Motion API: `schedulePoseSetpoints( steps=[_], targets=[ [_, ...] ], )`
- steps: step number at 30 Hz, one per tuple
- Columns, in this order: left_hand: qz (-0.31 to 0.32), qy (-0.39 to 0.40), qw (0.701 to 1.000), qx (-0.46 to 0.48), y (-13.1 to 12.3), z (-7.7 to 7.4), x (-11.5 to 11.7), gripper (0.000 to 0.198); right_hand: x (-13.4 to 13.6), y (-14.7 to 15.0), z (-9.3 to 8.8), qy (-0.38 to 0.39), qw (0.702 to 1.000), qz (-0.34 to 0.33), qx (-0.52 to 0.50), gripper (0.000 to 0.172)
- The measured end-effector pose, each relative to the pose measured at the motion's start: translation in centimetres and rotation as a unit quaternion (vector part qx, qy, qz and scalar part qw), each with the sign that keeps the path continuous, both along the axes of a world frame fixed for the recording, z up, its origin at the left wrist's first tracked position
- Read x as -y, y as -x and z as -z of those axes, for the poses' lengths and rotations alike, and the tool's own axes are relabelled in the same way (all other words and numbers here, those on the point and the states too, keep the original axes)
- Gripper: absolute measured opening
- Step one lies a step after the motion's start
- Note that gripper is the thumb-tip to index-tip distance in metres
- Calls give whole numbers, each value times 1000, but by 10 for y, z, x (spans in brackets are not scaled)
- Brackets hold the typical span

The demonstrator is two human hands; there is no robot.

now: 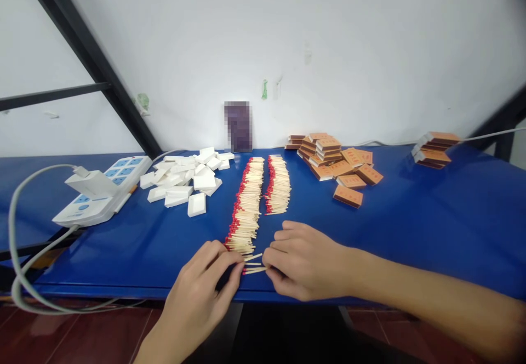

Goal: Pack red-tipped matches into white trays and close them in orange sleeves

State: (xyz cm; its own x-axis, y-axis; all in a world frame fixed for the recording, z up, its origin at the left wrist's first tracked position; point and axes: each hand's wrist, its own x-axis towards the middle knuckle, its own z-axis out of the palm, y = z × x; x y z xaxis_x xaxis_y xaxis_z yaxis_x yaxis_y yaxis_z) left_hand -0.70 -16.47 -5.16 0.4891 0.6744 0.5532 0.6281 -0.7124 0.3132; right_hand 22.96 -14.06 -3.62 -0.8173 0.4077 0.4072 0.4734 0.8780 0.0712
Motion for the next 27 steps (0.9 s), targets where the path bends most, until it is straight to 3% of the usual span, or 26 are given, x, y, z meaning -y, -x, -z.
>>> schedulePoseSetpoints(
  steps=[11, 21, 27],
  targets=[
    [1, -16, 1000, -1, 2, 1, 1, 13, -2, 1, -7, 16, 995, 11, -98, 13],
    [5, 3, 1000, -10, 3, -1, 2, 16, -4, 1, -4, 30, 998, -16, -54, 18],
    [-16, -25, 999, -21, 4, 5, 0, 15, -3, -1, -4, 22, 998, -34, -52, 17]
  ],
)
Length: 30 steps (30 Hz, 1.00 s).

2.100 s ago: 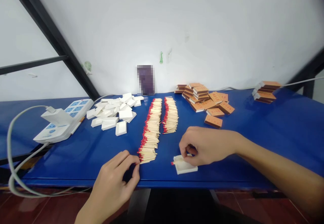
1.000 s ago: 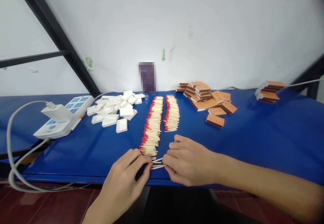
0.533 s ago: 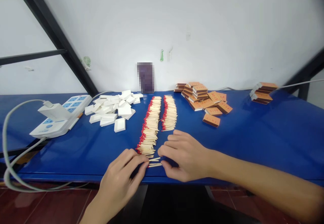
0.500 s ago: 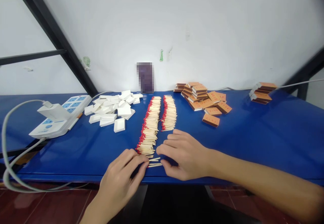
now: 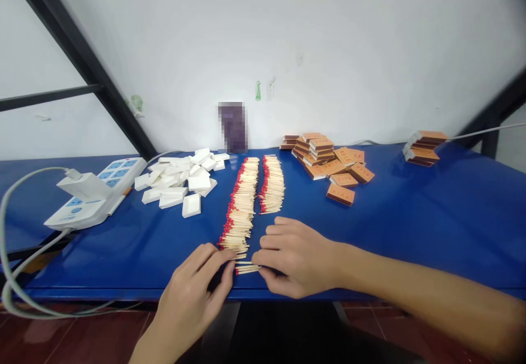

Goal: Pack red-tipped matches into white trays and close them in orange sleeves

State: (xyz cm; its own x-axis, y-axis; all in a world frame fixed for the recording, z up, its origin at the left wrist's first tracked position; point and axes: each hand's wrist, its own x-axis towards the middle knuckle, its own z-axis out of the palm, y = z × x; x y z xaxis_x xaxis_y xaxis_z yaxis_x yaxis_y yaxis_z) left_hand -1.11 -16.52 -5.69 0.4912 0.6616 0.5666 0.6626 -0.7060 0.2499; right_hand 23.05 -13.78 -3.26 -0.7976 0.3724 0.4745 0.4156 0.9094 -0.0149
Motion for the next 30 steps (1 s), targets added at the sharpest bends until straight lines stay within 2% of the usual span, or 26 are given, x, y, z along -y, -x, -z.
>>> schedulePoseSetpoints(
  steps=[10, 25, 30],
  targets=[
    [-15, -33, 999, 4, -1, 3, 0, 19, -1, -1, 0, 19, 999, -17, 22, 18],
    [11, -55, 998, -7, -1, 4, 0, 23, 0, -1, -1, 29, 999, -25, 32, 19],
    [-25, -86, 996, -6, -3, 4, 1, 21, 0, -1, -1, 32, 999, -18, 25, 20]
  ],
)
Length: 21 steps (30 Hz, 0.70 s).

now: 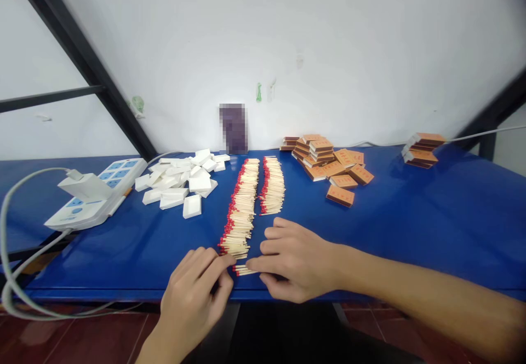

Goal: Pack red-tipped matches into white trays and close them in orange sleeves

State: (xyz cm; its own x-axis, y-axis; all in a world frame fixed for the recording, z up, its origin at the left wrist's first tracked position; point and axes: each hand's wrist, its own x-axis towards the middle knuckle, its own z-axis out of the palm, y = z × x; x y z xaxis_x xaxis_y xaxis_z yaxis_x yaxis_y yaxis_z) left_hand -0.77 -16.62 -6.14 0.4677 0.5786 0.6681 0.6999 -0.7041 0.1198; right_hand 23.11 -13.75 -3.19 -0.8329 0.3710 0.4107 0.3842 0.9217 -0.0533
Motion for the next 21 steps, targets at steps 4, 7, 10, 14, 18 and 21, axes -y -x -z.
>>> schedulePoseSetpoints(
  steps=[4, 7, 10, 14, 18, 21],
  targets=[
    [-11, -9, 1000, -9, 0, 3, 1, 23, 0, 0, 1, 4, 1000, -3, 2, 21],
    [-1, -9, 1000, -14, 1, 4, 1, 28, 0, 0, 1, 18, 1000, 0, -1, 20],
    [13, -15, 999, -30, 2, 5, 1, 31, 0, 0, 0, 24, 1000, 0, -7, 20],
    [20, -27, 998, -50, 2, 5, 3, 35, 0, -1, -1, 14, 1000, -4, -6, 21],
    [30, -24, 998, -54, 2, 4, 4, 37, 0, -2, -1, 9, 1000, -8, 3, 22],
    [37, -11, 997, -67, 2, 0, 4, 38, -1, -2, 0, 9, 1000, -5, 0, 21]
  ],
)
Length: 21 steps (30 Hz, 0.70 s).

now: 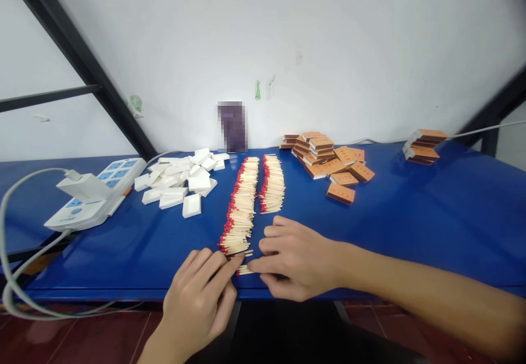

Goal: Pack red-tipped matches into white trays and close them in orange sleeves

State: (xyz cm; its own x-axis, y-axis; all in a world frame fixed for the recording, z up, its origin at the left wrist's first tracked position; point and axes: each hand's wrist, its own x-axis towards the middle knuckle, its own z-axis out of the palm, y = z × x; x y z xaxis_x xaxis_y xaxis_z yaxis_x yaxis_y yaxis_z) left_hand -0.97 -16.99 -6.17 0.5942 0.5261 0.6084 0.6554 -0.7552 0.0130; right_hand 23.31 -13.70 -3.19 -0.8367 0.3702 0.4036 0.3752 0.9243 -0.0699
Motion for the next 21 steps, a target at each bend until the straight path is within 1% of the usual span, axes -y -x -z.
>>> schedulePoseSetpoints(
  steps=[6, 11, 13, 17, 21],
  targets=[
    [23, 9, 1000, -11, 2, -7, 2, 35, 1, 1, 1, -10, 1000, -6, -19, 19],
    [30, 16, 999, -3, 3, -5, 1, 36, 0, 2, 0, -31, 998, 3, -53, 20],
    [20, 19, 1000, 11, 2, -2, 1, 35, -1, 2, 0, -33, 998, 14, -52, 21],
    [-20, 14, 998, 56, 0, 4, 0, 30, -2, 2, -1, -25, 999, 32, -26, 23],
    [-38, 16, 996, 76, -2, 5, -2, 26, 0, 2, -1, -17, 999, 43, -5, 24]
  ],
)
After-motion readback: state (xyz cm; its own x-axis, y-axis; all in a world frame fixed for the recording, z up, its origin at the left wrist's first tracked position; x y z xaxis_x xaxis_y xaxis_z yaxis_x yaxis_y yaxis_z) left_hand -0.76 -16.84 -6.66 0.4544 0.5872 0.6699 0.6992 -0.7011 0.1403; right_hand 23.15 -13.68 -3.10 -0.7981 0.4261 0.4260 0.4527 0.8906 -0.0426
